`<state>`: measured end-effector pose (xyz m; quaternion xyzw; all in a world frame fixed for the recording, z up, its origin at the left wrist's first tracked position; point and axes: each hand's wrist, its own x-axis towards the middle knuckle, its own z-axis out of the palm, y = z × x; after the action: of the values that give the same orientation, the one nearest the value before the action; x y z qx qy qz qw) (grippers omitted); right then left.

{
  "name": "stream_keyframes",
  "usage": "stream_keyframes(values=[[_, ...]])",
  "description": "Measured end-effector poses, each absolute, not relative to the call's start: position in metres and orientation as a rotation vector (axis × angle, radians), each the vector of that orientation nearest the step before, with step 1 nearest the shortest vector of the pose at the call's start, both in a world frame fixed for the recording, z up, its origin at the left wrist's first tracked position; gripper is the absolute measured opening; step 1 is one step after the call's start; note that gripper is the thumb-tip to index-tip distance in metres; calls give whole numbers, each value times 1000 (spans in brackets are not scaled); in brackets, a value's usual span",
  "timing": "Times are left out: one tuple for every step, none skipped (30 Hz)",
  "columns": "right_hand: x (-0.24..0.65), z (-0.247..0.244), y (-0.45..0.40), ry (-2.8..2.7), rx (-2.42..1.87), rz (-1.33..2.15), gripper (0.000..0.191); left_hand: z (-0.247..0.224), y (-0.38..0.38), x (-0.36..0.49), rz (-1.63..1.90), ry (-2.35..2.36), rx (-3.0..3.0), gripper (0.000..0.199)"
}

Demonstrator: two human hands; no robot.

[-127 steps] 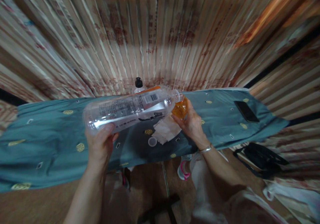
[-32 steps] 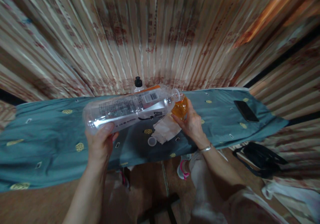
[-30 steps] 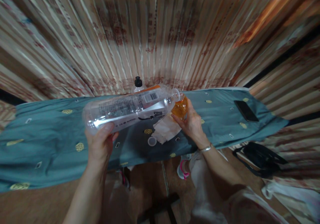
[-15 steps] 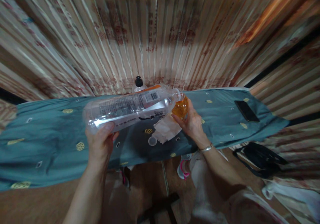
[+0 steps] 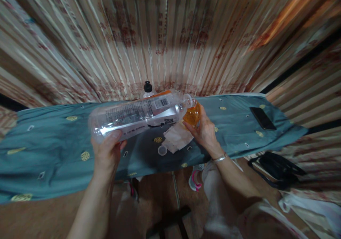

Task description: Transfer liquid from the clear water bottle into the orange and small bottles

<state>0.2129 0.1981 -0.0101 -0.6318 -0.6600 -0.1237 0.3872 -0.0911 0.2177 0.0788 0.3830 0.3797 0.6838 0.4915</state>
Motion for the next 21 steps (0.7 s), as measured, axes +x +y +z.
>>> stream_keyframes(values=[[213, -10, 198, -1681, -1609, -314, 93, 79, 218, -91, 1662, 933, 922, 51], [212, -9, 198, -1681, -1609, -315, 93, 79, 218, -91, 1664, 947, 911, 53], [212, -9, 198, -1681, -1607, -319, 92, 79, 218, -91, 1666, 959, 898, 56], [212, -9, 198, -1681, -1603, -327, 91, 79, 218, -91, 1662, 973, 886, 59], [212, -9, 198, -1681, -1599, -336, 91, 79, 218, -90, 1660, 986, 871, 61], [212, -9, 198, -1682, -1595, -343, 91, 79, 218, -90, 1659, 995, 857, 62], [212, -9, 198, -1682, -1594, -345, 91, 80, 218, -90, 1655, 1002, 849, 61], [212, -9, 198, -1682, -1595, -343, 92, 80, 217, -90, 1651, 1006, 850, 59], [212, -9, 198, -1683, -1599, -337, 93, 81, 217, -89, 1648, 1004, 860, 56], [212, -9, 198, -1684, -1603, -329, 94, 81, 217, -90, 1647, 999, 878, 53], [212, -10, 198, -1685, -1607, -322, 95, 81, 216, -90, 1646, 991, 901, 50], [212, -10, 198, -1687, -1610, -318, 95, 82, 216, -90, 1642, 985, 924, 47], [213, -10, 198, -1690, -1610, -316, 95, 82, 216, -90, 1639, 983, 939, 45], [213, -10, 198, -1689, -1611, -318, 95, 82, 216, -90, 1637, 984, 944, 44], [213, -10, 198, -1688, -1612, -323, 95, 81, 216, -90, 1636, 985, 942, 44], [213, -11, 198, -1686, -1612, -327, 95, 81, 216, -90, 1640, 979, 940, 45], [213, -11, 198, -1684, -1611, -333, 94, 81, 216, -90, 1642, 969, 937, 46], [213, -11, 198, -1682, -1608, -339, 94, 81, 216, -90, 1644, 961, 933, 47], [212, -11, 198, -1680, -1605, -345, 93, 80, 216, -90, 1645, 959, 927, 48], [212, -10, 198, -1678, -1601, -350, 92, 80, 216, -91, 1645, 966, 915, 49], [211, -10, 198, -1678, -1600, -354, 91, 80, 216, -91, 1644, 982, 898, 49]])
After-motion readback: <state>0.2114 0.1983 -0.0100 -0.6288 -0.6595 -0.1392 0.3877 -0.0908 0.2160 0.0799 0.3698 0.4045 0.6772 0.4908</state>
